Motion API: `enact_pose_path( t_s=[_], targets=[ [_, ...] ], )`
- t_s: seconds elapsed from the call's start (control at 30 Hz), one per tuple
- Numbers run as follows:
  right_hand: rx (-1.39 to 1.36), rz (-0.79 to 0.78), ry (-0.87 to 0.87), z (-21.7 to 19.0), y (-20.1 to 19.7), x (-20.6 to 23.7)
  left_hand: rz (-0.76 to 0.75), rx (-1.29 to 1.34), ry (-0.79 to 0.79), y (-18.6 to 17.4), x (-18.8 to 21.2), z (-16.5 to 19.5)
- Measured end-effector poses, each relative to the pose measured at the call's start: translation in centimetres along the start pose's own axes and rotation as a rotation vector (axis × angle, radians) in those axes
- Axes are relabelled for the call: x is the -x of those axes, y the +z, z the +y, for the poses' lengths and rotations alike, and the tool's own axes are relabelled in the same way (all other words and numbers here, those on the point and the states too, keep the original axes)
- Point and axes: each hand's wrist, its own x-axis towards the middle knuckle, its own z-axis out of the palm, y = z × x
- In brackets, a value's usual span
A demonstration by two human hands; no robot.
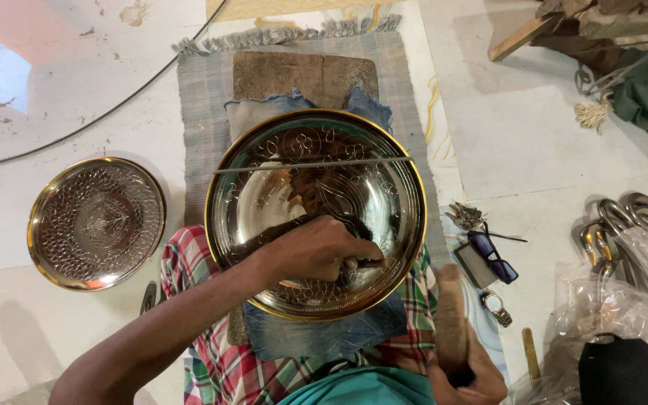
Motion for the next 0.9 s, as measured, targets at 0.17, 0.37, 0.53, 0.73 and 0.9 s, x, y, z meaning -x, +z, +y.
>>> enact_pose_path(
  t_s=[0.17, 0.37, 0.53, 0.73, 0.9],
  targets=[
    [0.200, -0.106, -0.049, -2.7, -0.2, -3.5, 0.096, -0.006, -0.057, 1.1, 1.1, 0.2],
    [-0.071, -0.348, 0.077, -5.4, -1.0, -7.9, 0.215, -0.047, -0.218, 2.8, 1.9, 0.5],
    [0.221, -0.524, -0.144, -8.2, -0.9, -11.8, 0.327, -0.141, -0.374, 3.6, 2.6, 1.6],
    [0.074, -0.658, -0.192, -10.2, -0.3, -15.3, 0.585, -0.104, -0.418, 5.5, 3.5, 2.7],
    [0.220, -0.684, -0.345, -13.8, 0.9, -17.6, 0.818, -0.123, -0.463, 7.9, 3.8, 3.0]
  ],
)
